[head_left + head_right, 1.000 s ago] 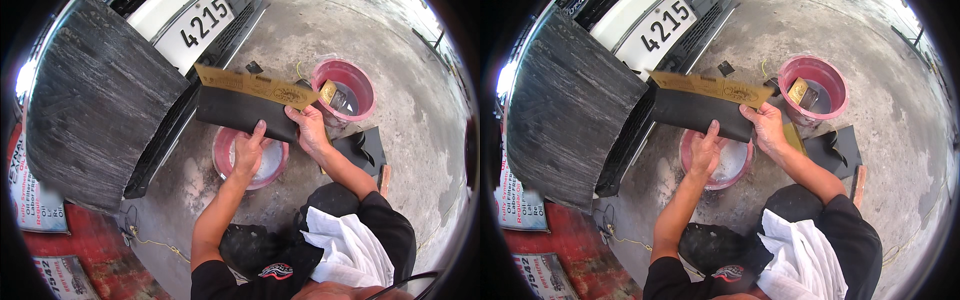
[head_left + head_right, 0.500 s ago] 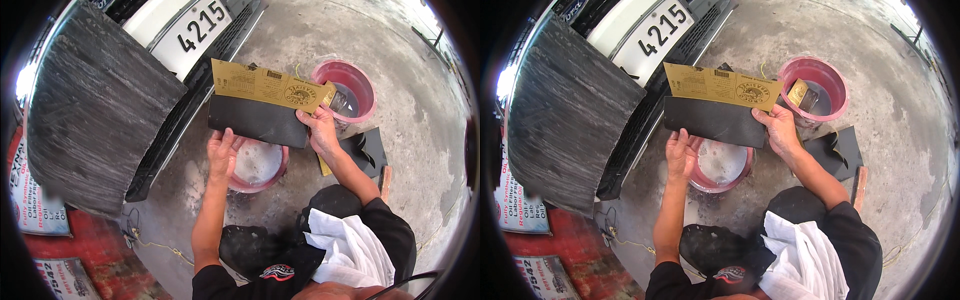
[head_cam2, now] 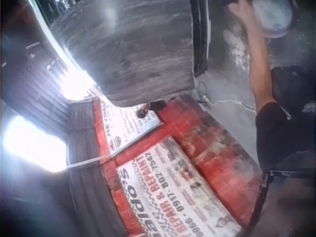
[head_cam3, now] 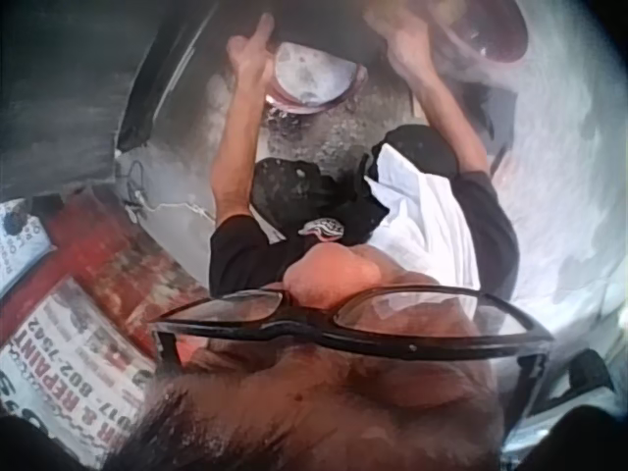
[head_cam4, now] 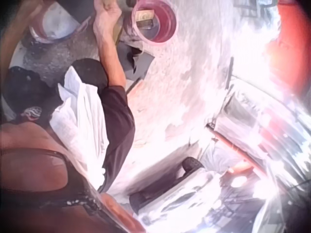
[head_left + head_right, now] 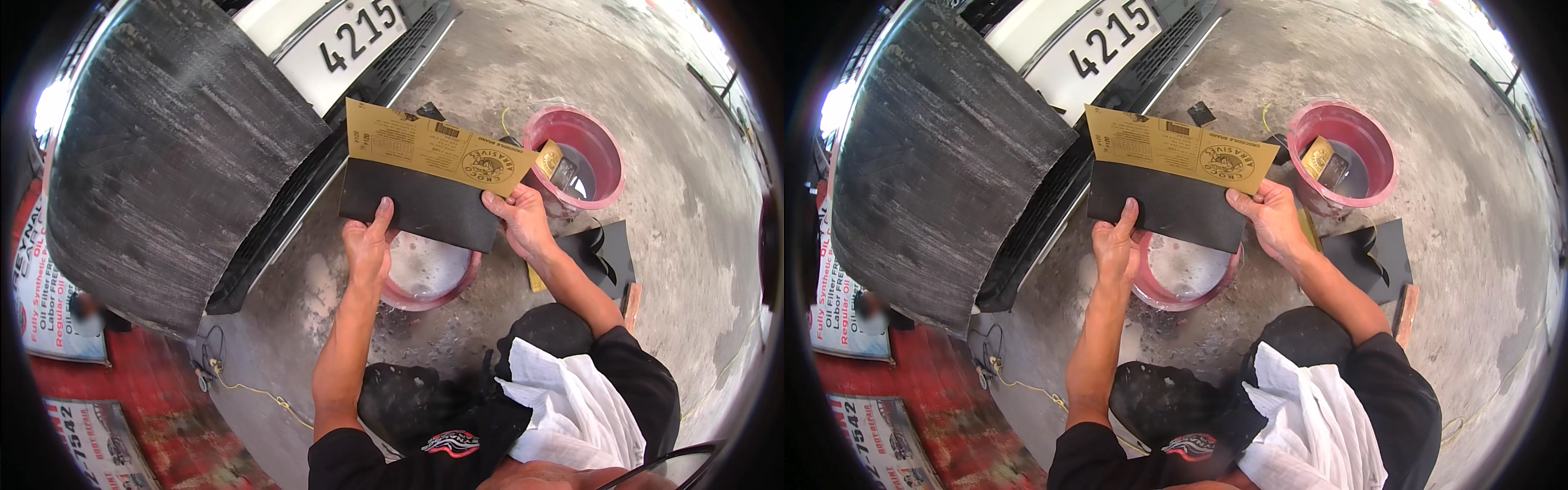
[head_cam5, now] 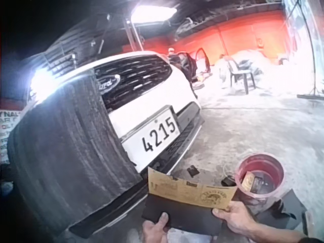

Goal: The person prepares sandpaper by wrapping it around a sanding block, then sands a pink primer patch on the white car hood using circular and back-and-forth motions. The person repeatedly dips the sanding block into a bucket of water during the process.

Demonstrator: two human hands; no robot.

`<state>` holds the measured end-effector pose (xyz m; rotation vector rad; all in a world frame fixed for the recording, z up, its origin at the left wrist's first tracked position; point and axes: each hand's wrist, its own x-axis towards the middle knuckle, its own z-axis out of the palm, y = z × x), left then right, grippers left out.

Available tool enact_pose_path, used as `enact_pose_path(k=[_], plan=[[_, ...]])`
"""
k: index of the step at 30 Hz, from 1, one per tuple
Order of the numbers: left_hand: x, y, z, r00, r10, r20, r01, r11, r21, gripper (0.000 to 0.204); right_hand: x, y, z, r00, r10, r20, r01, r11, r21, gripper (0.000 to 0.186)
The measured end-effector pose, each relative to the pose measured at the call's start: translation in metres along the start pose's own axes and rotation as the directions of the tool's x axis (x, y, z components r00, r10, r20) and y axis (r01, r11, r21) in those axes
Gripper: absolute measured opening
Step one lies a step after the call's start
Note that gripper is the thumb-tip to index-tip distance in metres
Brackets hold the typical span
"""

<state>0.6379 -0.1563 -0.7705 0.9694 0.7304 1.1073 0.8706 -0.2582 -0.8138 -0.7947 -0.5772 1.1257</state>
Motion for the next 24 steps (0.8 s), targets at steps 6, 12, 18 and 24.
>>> enact_pose_path(k=[6, 12, 18, 24], plan=[[-0.002, 0.004, -0.005, 0.996, -0.060, 0.064, 0.064, 0.996, -0.061, 0.036, -0.002, -0.001, 0.001, 1.000, 0.027, -0.007, -0.027, 1.000, -0.001, 0.028], [0.000, 0.005, -0.011, 0.985, -0.108, 0.138, 0.122, 0.987, -0.103, 0.033, -0.001, 0.000, -0.003, 0.995, 0.016, -0.099, -0.014, 1.000, 0.021, 0.029], [0.002, 0.003, -0.018, 1.000, 0.009, 0.016, -0.010, 0.998, 0.067, 0.033, -0.001, -0.011, -0.011, 0.994, -0.012, -0.108, 0.018, 0.999, 0.048, 0.030], [0.013, -0.010, -0.025, 0.987, 0.046, -0.153, -0.036, 0.997, 0.068, 0.037, 0.000, 0.006, -0.007, 0.997, -0.046, -0.066, 0.046, 0.999, 0.006, 0.030]])
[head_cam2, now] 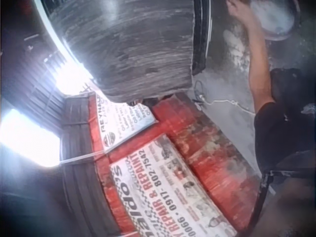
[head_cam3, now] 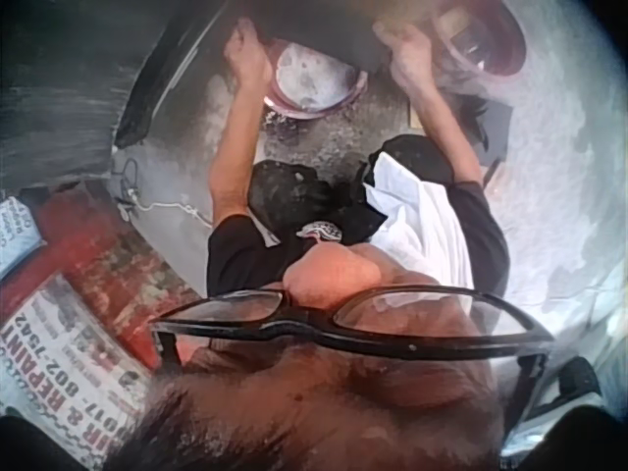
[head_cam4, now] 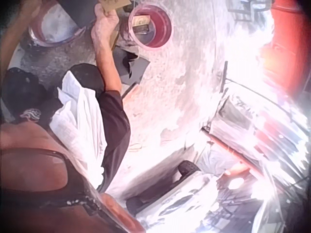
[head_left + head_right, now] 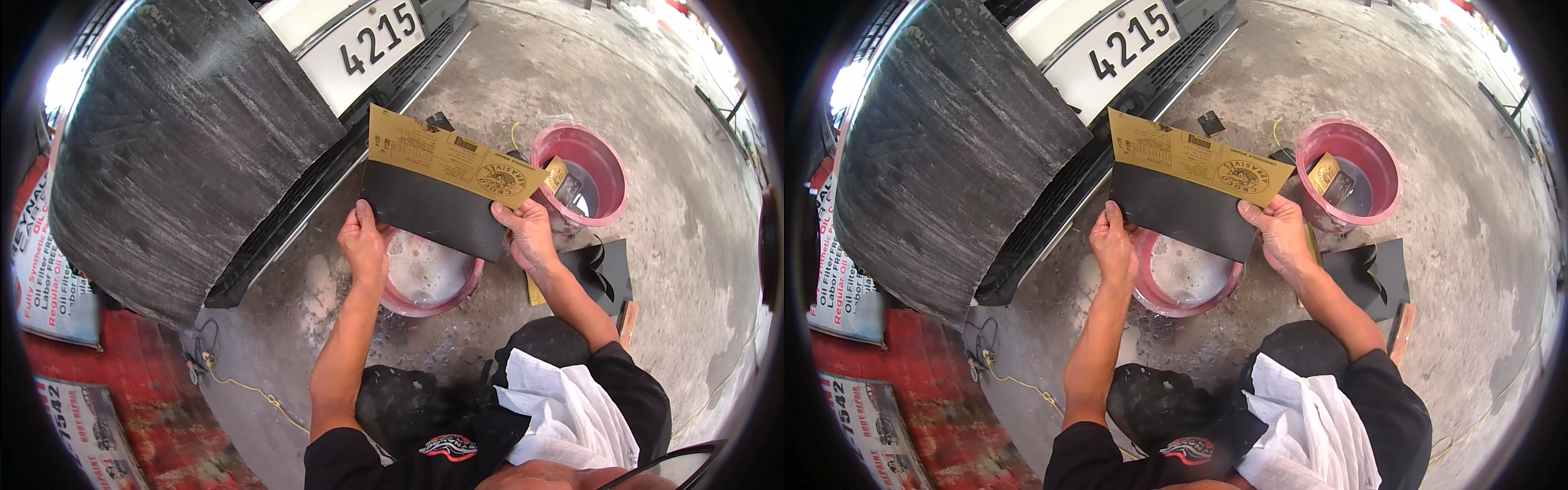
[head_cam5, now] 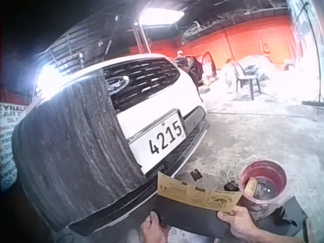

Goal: The person prepares sandpaper by wrapping it around a sanding block, then sands a pink primer patch on the white car hood using circular and back-and-forth motions. The person repeatedly dips the sanding block into a bucket of water during the process.

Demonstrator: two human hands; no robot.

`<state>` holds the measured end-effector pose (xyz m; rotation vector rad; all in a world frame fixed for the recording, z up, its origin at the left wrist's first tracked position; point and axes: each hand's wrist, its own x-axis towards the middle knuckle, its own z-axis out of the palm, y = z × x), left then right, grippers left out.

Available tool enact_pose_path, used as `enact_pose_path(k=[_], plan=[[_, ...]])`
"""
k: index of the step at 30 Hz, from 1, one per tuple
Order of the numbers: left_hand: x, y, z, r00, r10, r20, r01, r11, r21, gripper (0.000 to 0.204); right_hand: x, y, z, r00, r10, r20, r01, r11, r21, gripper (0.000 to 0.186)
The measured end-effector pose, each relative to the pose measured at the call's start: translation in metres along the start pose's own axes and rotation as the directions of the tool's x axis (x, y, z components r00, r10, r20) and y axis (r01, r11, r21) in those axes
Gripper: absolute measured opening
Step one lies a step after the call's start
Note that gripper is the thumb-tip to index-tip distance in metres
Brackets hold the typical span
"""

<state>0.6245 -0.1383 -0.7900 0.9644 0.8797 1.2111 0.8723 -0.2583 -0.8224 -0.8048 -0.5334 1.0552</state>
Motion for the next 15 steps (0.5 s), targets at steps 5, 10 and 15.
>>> enact_pose_path(k=[5, 10, 15], plan=[[-0.016, -0.001, 0.018, 0.970, -0.232, 0.071, 0.238, 0.966, -0.099, 0.049, 0.004, -0.003, -0.003, 0.988, 0.071, -0.136, -0.064, 0.997, 0.054, 0.028], [-0.022, -0.019, 0.022, 0.946, -0.150, 0.286, 0.093, 0.975, 0.202, 0.054, 0.003, 0.000, -0.004, 0.995, 0.048, -0.093, -0.049, 0.999, -0.013, 0.026], [-0.020, -0.018, 0.015, 0.962, -0.097, 0.256, -0.021, 0.905, 0.425, 0.050, -0.004, -0.005, 0.009, 0.998, 0.056, -0.038, -0.056, 0.998, 0.008, 0.024]])
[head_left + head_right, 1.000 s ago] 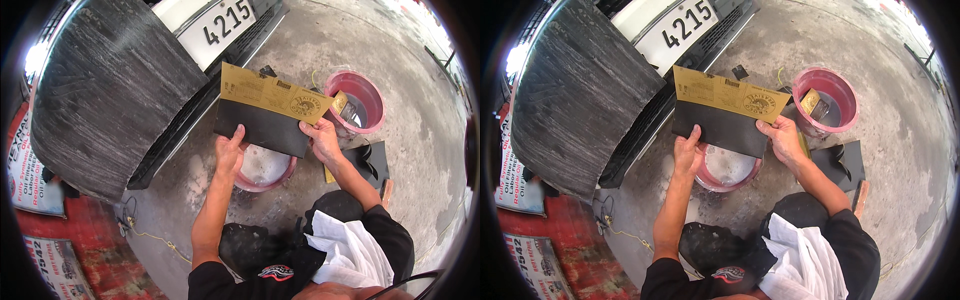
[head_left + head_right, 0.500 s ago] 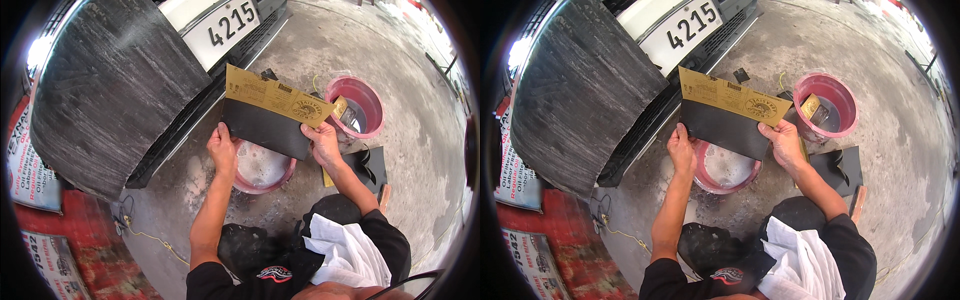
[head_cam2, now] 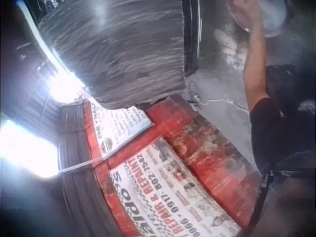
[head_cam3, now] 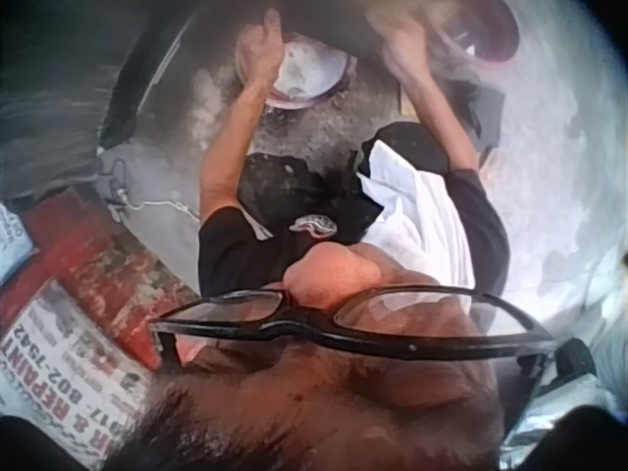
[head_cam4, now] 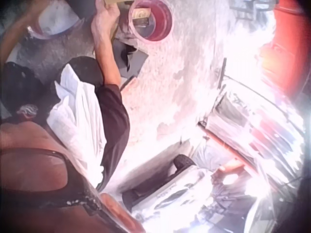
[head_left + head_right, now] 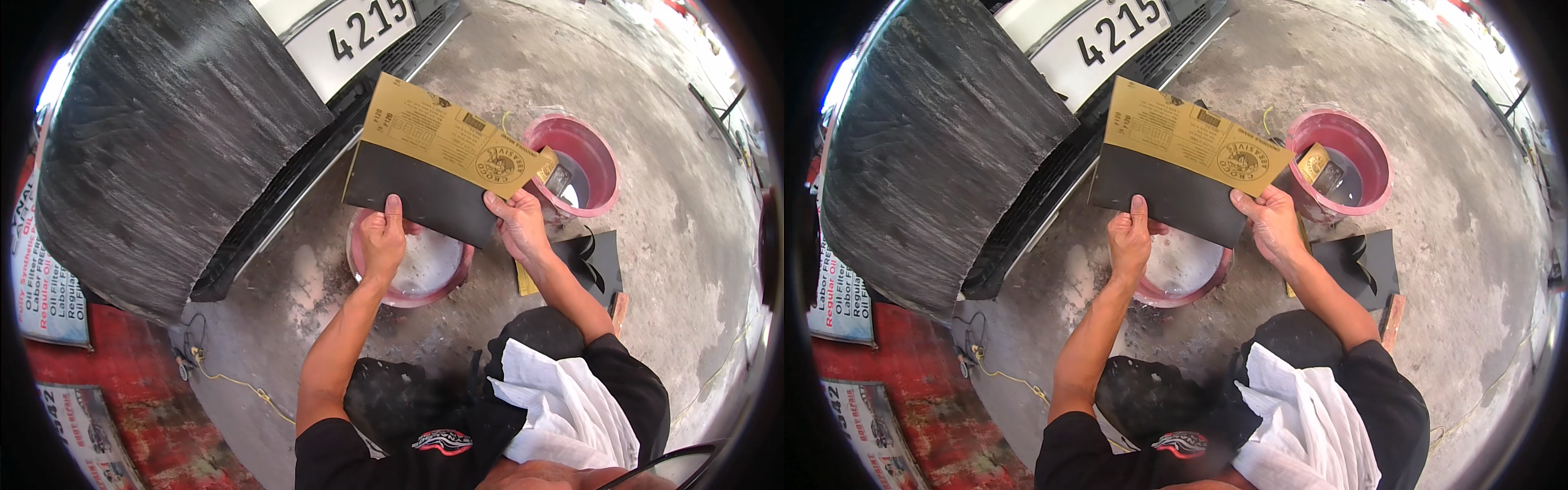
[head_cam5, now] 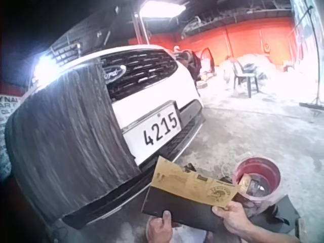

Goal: The person prepares sandpaper by wrapping it around a sanding block, then sands a pink primer patch on the white car hood using circular and back-and-forth motions. The person repeatedly dips the sanding block into a bucket of water during the process.

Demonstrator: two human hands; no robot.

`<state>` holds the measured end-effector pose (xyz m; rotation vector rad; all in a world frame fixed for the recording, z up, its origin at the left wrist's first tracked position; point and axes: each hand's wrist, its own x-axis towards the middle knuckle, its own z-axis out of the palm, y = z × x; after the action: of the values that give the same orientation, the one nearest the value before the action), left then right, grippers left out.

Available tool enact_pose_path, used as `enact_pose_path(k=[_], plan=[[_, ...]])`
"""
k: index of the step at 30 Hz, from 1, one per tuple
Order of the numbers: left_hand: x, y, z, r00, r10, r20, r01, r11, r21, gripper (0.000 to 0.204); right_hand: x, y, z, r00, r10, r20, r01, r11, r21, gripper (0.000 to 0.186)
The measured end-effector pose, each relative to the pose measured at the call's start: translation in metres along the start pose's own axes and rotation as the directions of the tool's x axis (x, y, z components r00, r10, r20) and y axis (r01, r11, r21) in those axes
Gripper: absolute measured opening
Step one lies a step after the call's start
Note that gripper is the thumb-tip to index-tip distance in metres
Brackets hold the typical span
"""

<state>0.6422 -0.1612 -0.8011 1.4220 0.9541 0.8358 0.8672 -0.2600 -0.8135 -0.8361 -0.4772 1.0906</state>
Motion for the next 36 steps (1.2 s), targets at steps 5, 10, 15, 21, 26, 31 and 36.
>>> enact_pose_path(k=[5, 10, 15, 21, 26, 31, 36], plan=[[-0.012, 0.000, 0.013, 0.979, -0.124, 0.163, 0.191, 0.843, -0.503, 0.052, 0.008, 0.007, -0.012, 0.997, -0.002, -0.074, -0.001, 0.999, -0.036, 0.020], [-0.019, -0.013, 0.039, 0.975, -0.036, 0.218, 0.060, 0.993, -0.103, 0.049, 0.004, 0.005, -0.011, 0.996, 0.001, -0.084, -0.006, 0.998, -0.055, 0.018], [-0.017, -0.018, 0.032, 0.933, 0.343, 0.111, -0.335, 0.713, 0.616, 0.042, -0.006, 0.000, 0.008, 1.000, 0.020, -0.002, -0.020, 0.997, 0.079, 0.022], [-0.010, -0.014, 0.035, 0.975, 0.051, 0.218, -0.040, 0.998, -0.051, 0.043, 0.000, 0.004, -0.002, 0.997, 0.025, -0.072, -0.017, 0.993, 0.116, 0.023], [-0.024, -0.025, 0.053, 0.935, 0.011, 0.353, -0.025, 0.999, 0.035, 0.043, -0.002, 0.008, 0.000, 0.997, 0.023, -0.070, -0.013, 0.991, 0.130, 0.023], [-0.025, -0.011, 0.058, 0.954, 0.194, 0.228, -0.278, 0.856, 0.435, 0.044, -0.001, 0.018, -0.007, 0.996, 0.066, -0.065, -0.060, 0.993, 0.098, 0.013], [-0.021, -0.007, 0.054, 0.980, 0.023, 0.196, -0.121, 0.855, 0.504, 0.044, -0.006, 0.007, 0.008, 0.993, 0.062, -0.103, -0.052, 0.994, 0.098, 0.011]])
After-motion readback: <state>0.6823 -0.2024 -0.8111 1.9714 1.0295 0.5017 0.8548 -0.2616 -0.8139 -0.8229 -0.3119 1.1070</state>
